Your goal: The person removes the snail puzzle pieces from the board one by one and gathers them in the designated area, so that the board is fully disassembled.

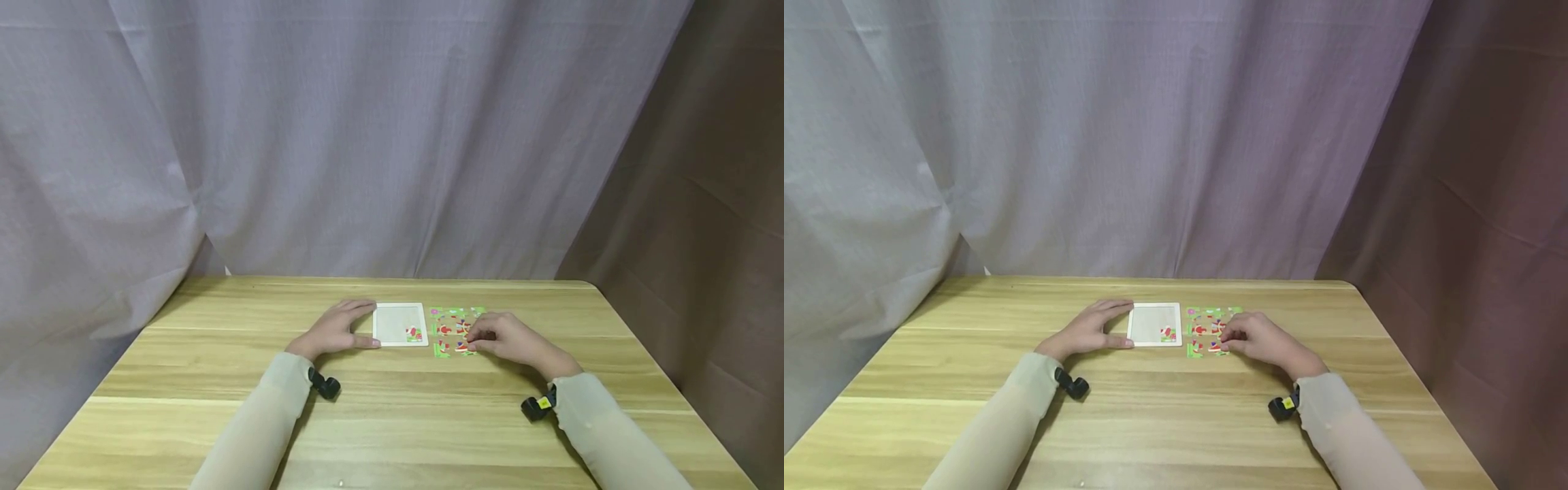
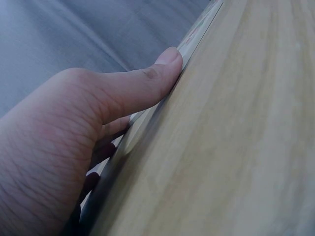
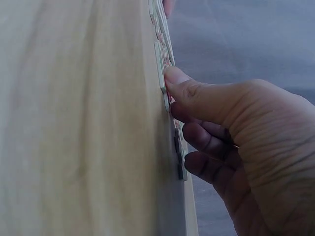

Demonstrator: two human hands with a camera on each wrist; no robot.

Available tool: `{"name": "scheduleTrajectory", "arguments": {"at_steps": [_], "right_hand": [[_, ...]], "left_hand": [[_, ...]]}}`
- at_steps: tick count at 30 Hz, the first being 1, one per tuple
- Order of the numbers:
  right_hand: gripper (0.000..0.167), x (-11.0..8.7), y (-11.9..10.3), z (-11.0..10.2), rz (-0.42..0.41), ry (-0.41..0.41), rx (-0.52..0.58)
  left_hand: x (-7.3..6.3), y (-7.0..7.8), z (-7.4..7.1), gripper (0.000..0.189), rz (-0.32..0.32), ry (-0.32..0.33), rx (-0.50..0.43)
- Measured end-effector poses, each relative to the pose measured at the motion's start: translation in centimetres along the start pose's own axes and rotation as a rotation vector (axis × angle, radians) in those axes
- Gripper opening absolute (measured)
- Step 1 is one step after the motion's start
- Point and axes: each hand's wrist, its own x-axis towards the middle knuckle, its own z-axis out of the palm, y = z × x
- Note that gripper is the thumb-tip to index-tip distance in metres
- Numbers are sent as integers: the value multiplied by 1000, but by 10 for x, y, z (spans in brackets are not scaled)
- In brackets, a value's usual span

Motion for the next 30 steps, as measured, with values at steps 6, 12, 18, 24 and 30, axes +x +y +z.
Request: {"name": "scheduleTrajectory", "arguments": {"at_steps": [6,12,18,24,30], "right_hand": [[7,0,-1,0,50,-29,6],[8,1,0,-1,52,-44,3],[7,0,-2,-2,58,-47,-5],[6,0,-2,-2,53,-36,6],[6,0,0,-1,34,12,20]], "left_hand": [[0,0,0,96,0,7,-6],[1,-2,1,96,-3,4,-7],[1,-2,1,96,-1,8,-9],[1,-1,0,96,1,8,-8],[0,0,0,96,-2,3,-9]]}}
